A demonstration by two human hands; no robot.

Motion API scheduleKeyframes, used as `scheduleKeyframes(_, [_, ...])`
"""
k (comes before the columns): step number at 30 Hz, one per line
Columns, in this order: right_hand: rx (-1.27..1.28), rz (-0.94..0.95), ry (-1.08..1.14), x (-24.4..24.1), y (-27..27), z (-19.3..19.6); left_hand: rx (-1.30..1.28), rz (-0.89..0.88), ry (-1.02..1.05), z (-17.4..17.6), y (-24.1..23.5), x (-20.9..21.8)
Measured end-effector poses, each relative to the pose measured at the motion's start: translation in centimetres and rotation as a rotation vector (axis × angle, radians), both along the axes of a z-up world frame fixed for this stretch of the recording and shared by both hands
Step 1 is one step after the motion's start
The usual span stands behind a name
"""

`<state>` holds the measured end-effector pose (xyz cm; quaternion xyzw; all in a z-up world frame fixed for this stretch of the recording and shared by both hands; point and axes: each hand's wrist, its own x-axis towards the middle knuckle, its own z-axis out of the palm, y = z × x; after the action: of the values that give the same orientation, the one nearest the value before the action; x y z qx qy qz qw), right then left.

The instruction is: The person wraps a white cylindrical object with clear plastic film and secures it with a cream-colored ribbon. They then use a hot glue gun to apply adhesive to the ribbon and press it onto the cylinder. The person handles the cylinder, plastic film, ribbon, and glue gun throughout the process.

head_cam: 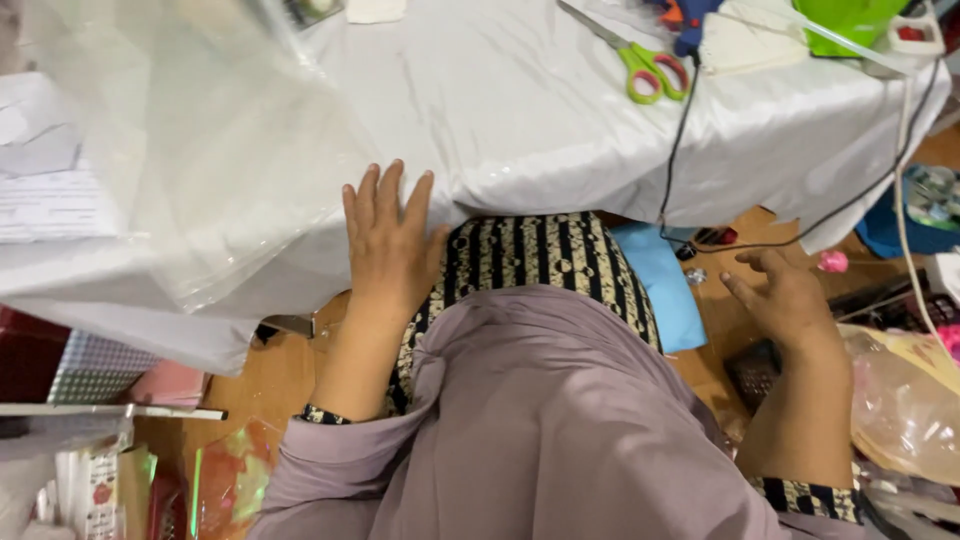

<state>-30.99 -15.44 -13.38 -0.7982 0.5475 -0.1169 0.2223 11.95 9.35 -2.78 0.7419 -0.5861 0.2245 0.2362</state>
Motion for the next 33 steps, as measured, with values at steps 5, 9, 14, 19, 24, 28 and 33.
scheduleKeyframes(5, [-0.041, 0.120, 0.034, 3.3, 1.4, 3.0, 0.399, 0.428, 0.183, -2.3, 2.8, 6.4])
scheduleKeyframes(9, [-0.026, 0.160, -0.037, 4.2, 1.5, 3.3, 0.631, 0.620, 0.230, -3.5, 3.8, 9.6])
scheduleKeyframes(14, [-0.130, 0.223, 0.046, 6.2, 2.5, 5.0, 0.645, 0.603, 0.196, -4.6, 4.6, 11.0])
scheduleKeyframes(19, [-0.063, 0.148, 0.038, 7.9, 3.9, 6.8, 0.433, 0.538, 0.071, -8.2, 5.1, 13.6])
scheduleKeyframes(24, [-0.040, 0.212, -0.009, 8.6, 4.1, 7.0, -0.227, 0.373, -0.236, -10.3, 5.2, 15.1])
scheduleKeyframes(28, [-0.092, 0.235, 0.022, 8.7, 4.0, 6.7, -0.234, 0.379, -0.136, -8.2, 5.4, 14.7])
scheduleKeyframes(33, [-0.008, 0.245, -0.045, 9.1, 4.2, 6.9, -0.357, 0.342, -0.051, -5.7, 5.4, 13.5])
